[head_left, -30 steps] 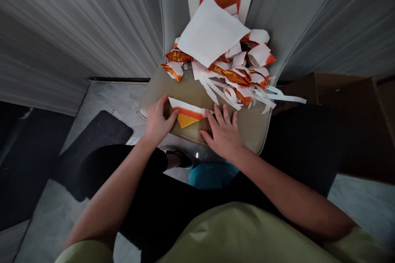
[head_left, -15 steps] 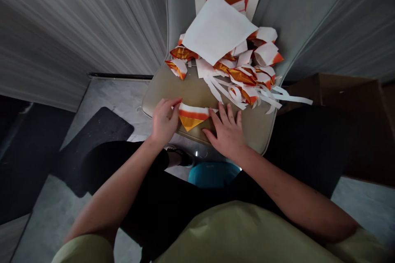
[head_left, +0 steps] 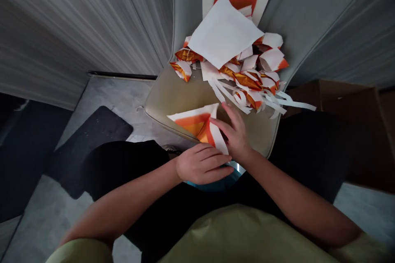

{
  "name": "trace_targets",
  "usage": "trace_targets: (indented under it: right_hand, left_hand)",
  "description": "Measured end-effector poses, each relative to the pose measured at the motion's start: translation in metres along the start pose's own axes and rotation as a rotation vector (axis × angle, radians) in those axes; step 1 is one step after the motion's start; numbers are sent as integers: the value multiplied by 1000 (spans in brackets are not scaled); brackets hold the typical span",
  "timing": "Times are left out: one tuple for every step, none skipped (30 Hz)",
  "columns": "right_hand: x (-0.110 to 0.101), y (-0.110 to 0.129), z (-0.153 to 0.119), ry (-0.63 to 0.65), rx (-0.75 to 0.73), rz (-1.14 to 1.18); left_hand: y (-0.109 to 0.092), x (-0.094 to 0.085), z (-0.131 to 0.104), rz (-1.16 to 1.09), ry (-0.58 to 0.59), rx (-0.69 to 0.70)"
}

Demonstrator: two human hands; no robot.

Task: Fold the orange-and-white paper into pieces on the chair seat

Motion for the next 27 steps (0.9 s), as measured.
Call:
trace_targets:
  right_hand:
    - [-1,1,0,-1,-42,9]
    - [-2,1,1,-4,-77,19]
    - [-3,1,1,-15,-105,29]
    - [-4,1,1,-36,-123,37]
    - [-6,1,2,-69,-132,40]
    - [-7,0,2,-110,-132,39]
    - [-9,0,2,-154,-129,34]
    - [-10,0,2,-195,-123,27]
    - [-11,0,2,-223,-116,18]
    - [-11,0,3,-227,-114,11]
    - [-10,1,4,-209,-117,7]
    - [-9,1,5,-175,-119,7]
    - [-7,1,7,-129,-119,13]
    - [-5,0,8,-78,-117,29]
    - [-3,-1,10,-32,-110,53]
    - [-2,-3,12,6,-103,82]
    - [-1,-6,13,36,-97,111]
    - [0,-9,15,60,-97,139]
    - [0,-11,16,76,-101,163]
    - [-1,-13,17,84,-107,182]
    - [-2,-15,18,88,-114,197]
    - [-3,-16,18,87,-116,209]
    - [-3,-16,19,83,-115,219]
    - [-4,-17,19,80,-109,226]
    - [-4,-17,19,77,-104,230]
    - [-4,-16,19,76,-100,233]
    - [-4,-16,20,74,-96,235]
  left_hand:
    - [1,-1,-1,-16,-4,-13]
    - [3,-3,-2,-27,-8,-27]
    - [5,-3,-3,-29,-8,-47]
    - [8,-3,-3,-17,-1,-75]
    - [13,-2,-4,7,15,-115]
    - [18,0,-5,38,40,-165]
    - [24,2,-5,69,73,-222]
    - [30,4,-7,97,102,-284]
    - [37,5,-8,118,127,-347]
    - [44,5,-10,128,147,-402]
    - [51,4,-11,127,169,-446]
    - [57,3,-13,115,191,-477]
    - [63,1,-14,93,216,-495]
    - [68,-2,-14,60,248,-499]
    - [74,-5,-15,25,263,-501]
    - [79,-9,-15,-12,268,-506]
    - [83,-12,-16,-54,268,-513]
    - [87,-16,-16,-93,268,-526]
    - [90,-19,-16,-127,274,-538]
    - [93,-21,-17,-155,285,-552]
    - [96,-23,-18,-174,302,-567]
    - [98,-25,-19,-189,322,-585]
    - [100,-26,-20,-206,339,-605]
    - [102,-27,-21,-227,351,-626]
    - [104,-28,-22,-257,360,-649]
    - [106,-29,-23,-294,364,-673]
    - [107,-29,-24,-336,363,-700]
Point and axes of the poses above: each hand's wrist, its own z-axis towards the middle knuckle, its own x-axis out of the palm, y = z × x, the point moved 4 cm from there along z, towards the middle knuckle, and after that the axes turned 2 degrees about -x, right-handed, at the moved point
